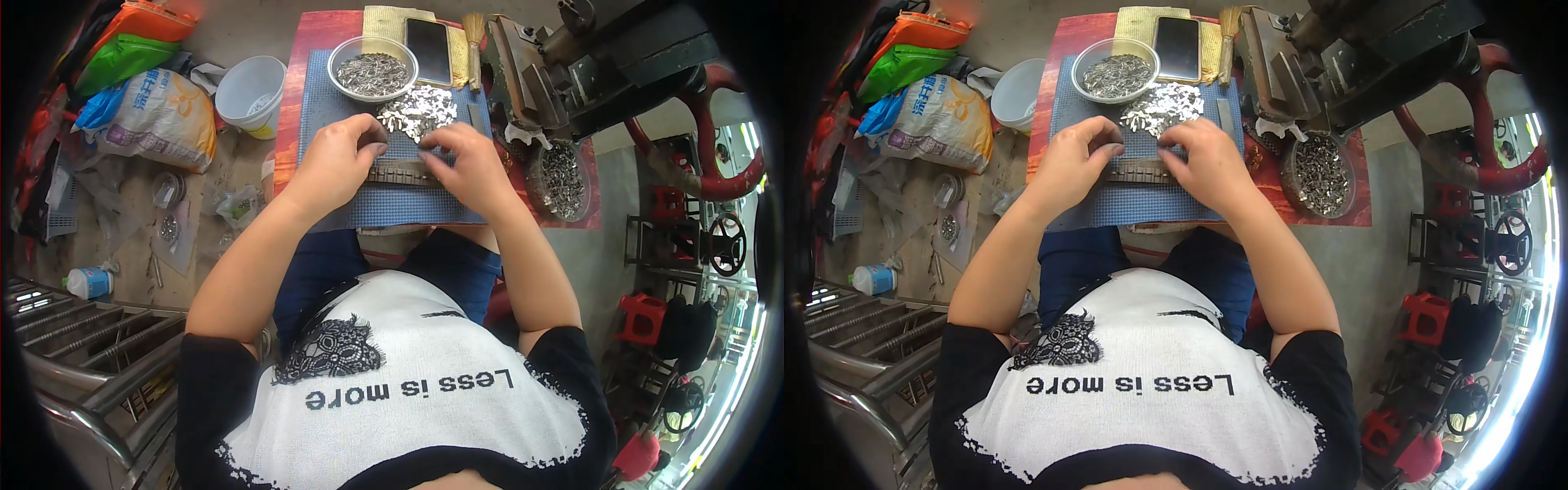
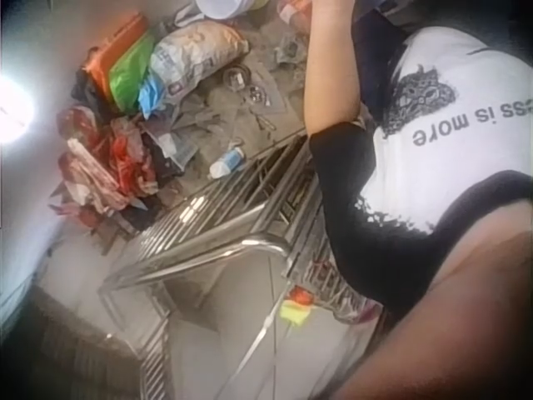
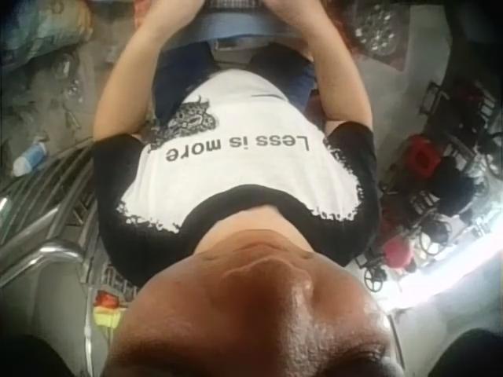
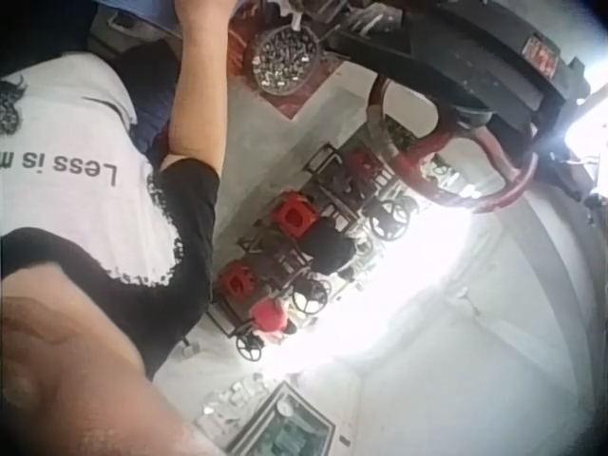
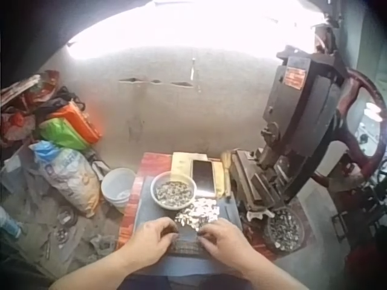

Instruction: Assembling small metal components on a jig and using a manual press machine to join them.

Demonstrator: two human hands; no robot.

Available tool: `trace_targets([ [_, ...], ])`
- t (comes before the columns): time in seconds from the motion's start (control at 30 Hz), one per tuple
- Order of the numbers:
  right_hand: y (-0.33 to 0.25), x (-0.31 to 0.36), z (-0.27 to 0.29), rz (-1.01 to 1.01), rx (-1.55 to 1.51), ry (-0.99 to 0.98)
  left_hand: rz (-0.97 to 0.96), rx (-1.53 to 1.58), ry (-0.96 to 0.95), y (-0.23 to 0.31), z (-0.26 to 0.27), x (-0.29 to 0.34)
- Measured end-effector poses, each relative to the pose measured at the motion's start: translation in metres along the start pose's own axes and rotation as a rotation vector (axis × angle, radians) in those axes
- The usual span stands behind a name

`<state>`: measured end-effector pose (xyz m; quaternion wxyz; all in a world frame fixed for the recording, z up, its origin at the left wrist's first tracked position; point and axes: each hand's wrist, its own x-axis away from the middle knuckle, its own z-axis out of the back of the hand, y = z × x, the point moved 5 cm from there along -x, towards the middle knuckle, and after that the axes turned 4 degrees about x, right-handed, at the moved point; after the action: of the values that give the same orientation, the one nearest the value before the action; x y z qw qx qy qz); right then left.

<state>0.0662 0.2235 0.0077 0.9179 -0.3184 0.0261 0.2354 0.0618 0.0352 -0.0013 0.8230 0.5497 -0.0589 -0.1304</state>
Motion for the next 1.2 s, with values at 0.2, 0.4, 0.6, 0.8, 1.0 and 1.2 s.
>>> trace_targets([
  [0.2,0.012,-0.015,-0.009,-0.012,0.221,0.114,-0.065,-0.074,-0.065,0.004,-0.012,0.003],
  [0.4,-0.004,-0.001,-0.006,0.099,0.045,-0.021,-0.152,-0.234,-0.144,-0.004,-0.014,0.006],
  [0.6,-0.015,0.009,-0.008,0.158,0.006,-0.14,-0.119,-0.278,-0.199,-0.005,-0.013,0.003],
  [0.8,-0.017,0.006,-0.006,0.146,0.056,-0.105,-0.075,-0.213,-0.133,-0.001,-0.012,0.006],
  [1.0,-0.002,-0.024,-0.008,0.043,0.254,0.21,-0.049,-0.19,-0.069,-0.003,-0.01,0.007],
  [1.2,0.003,-0.041,-0.021,0.097,0.324,0.147,-0.04,-0.156,-0.052,-0.004,-0.006,0.012],
])
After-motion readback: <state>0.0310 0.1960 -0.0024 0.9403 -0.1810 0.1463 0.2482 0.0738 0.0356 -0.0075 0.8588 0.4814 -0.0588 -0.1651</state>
